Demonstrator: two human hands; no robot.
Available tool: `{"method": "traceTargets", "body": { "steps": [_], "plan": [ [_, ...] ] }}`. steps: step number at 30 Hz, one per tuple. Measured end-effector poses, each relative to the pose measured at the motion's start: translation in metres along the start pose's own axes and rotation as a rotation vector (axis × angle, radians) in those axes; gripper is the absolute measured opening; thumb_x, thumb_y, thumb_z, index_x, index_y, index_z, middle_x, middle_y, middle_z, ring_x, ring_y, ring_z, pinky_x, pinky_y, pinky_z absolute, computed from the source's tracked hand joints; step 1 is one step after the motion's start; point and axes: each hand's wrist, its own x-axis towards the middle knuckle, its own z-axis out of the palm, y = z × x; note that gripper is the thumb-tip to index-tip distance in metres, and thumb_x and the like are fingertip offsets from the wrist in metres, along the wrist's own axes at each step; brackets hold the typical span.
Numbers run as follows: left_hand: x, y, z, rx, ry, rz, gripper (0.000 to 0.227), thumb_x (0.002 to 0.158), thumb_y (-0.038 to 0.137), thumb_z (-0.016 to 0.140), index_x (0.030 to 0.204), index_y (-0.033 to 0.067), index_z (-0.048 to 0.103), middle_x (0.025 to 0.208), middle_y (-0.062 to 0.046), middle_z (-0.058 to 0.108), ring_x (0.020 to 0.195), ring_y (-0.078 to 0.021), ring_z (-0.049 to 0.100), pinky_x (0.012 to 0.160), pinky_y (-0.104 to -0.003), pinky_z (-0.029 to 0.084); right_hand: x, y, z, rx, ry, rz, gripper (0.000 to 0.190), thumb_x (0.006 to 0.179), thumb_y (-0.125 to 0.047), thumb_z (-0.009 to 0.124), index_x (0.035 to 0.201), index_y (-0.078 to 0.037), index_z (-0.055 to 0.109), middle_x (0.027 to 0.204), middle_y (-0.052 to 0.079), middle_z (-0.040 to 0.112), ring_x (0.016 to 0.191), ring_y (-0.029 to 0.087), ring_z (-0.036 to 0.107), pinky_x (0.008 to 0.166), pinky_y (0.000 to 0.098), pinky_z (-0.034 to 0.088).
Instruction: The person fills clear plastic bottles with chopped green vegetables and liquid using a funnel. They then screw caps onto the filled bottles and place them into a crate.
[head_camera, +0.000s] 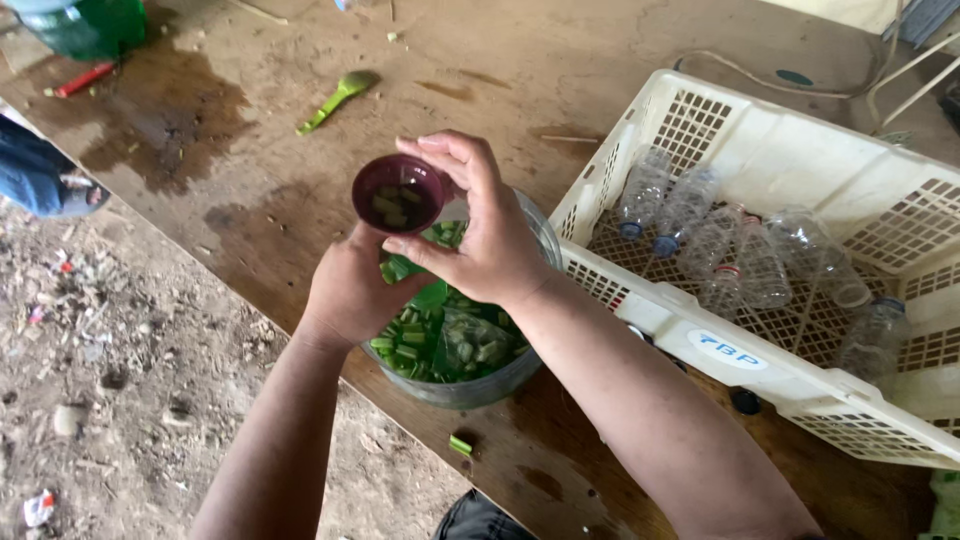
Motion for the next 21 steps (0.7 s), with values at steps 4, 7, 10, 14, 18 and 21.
{"method": "traceTargets", "body": {
  "steps": [4, 7, 10, 14, 18, 21],
  "plan": [
    [-0.001, 0.0, -0.001, -0.035, 0.037, 0.035, 0.074, 0.074, 0.029, 0.088, 0.136, 0.0121, 0.052, 0.107, -0.014, 0.077, 0.093, -0.0364, 0.075, 0.075, -0.046, 0.059, 0.001, 0.0, -0.002, 0.023, -0.014, 0.019, 0.078, 0.094, -0.026, 0.088, 0.146, -0.008, 0.033, 0.156, 0.02, 0.055, 0.149, 0.029, 0.055, 0.129, 0.0434, 0.048],
    [-0.001, 0.0, -0.002, -0.006, 0.029, -0.001, 0.072, 0.075, 0.03, 0.088, 0.135, 0.0126, 0.053, 0.108, -0.014, 0.077, 0.095, -0.0359, 0.075, 0.077, -0.046, 0.059, 0.004, 0.002, 0.0, -0.012, -0.006, -0.016, 0.078, 0.094, -0.029, 0.088, 0.146, -0.008, 0.034, 0.156, 0.018, 0.056, 0.147, 0.026, 0.056, 0.128, 0.0402, 0.049],
    [-0.005, 0.004, -0.002, 0.017, 0.002, -0.04, 0.072, 0.073, 0.031, 0.089, 0.134, 0.0143, 0.054, 0.107, -0.013, 0.077, 0.096, -0.0349, 0.075, 0.079, -0.045, 0.059, -0.001, -0.001, 0.0, 0.022, 0.0, 0.0, 0.079, 0.094, -0.029, 0.087, 0.147, -0.007, 0.034, 0.158, 0.02, 0.054, 0.148, 0.027, 0.054, 0.132, 0.0419, 0.046],
    [0.002, 0.009, -0.005, -0.016, -0.029, -0.051, 0.077, 0.071, 0.03, 0.089, 0.137, 0.0145, 0.052, 0.107, -0.012, 0.076, 0.096, -0.0321, 0.075, 0.08, -0.044, 0.059, 0.002, -0.001, -0.004, 0.103, 0.014, 0.021, 0.076, 0.096, -0.027, 0.087, 0.147, -0.007, 0.035, 0.156, 0.02, 0.051, 0.15, 0.028, 0.051, 0.129, 0.0403, 0.046],
    [-0.007, 0.006, -0.003, -0.061, 0.024, 0.04, 0.076, 0.073, 0.027, 0.088, 0.139, 0.0115, 0.051, 0.116, -0.012, 0.075, 0.102, -0.0325, 0.074, 0.083, -0.043, 0.059, -0.008, 0.001, 0.0, 0.092, 0.028, 0.029, 0.078, 0.096, -0.027, 0.088, 0.148, -0.007, 0.034, 0.157, 0.02, 0.05, 0.149, 0.027, 0.053, 0.128, 0.0398, 0.047],
    [0.002, 0.008, -0.006, -0.054, 0.055, 0.103, 0.076, 0.072, 0.025, 0.088, 0.138, 0.0111, 0.052, 0.119, -0.013, 0.074, 0.104, -0.0334, 0.074, 0.084, -0.044, 0.059, 0.001, 0.0, -0.003, 0.094, 0.037, 0.012, 0.076, 0.096, -0.027, 0.088, 0.146, -0.007, 0.034, 0.157, 0.02, 0.05, 0.148, 0.028, 0.053, 0.126, 0.0392, 0.05]
  ]
}}
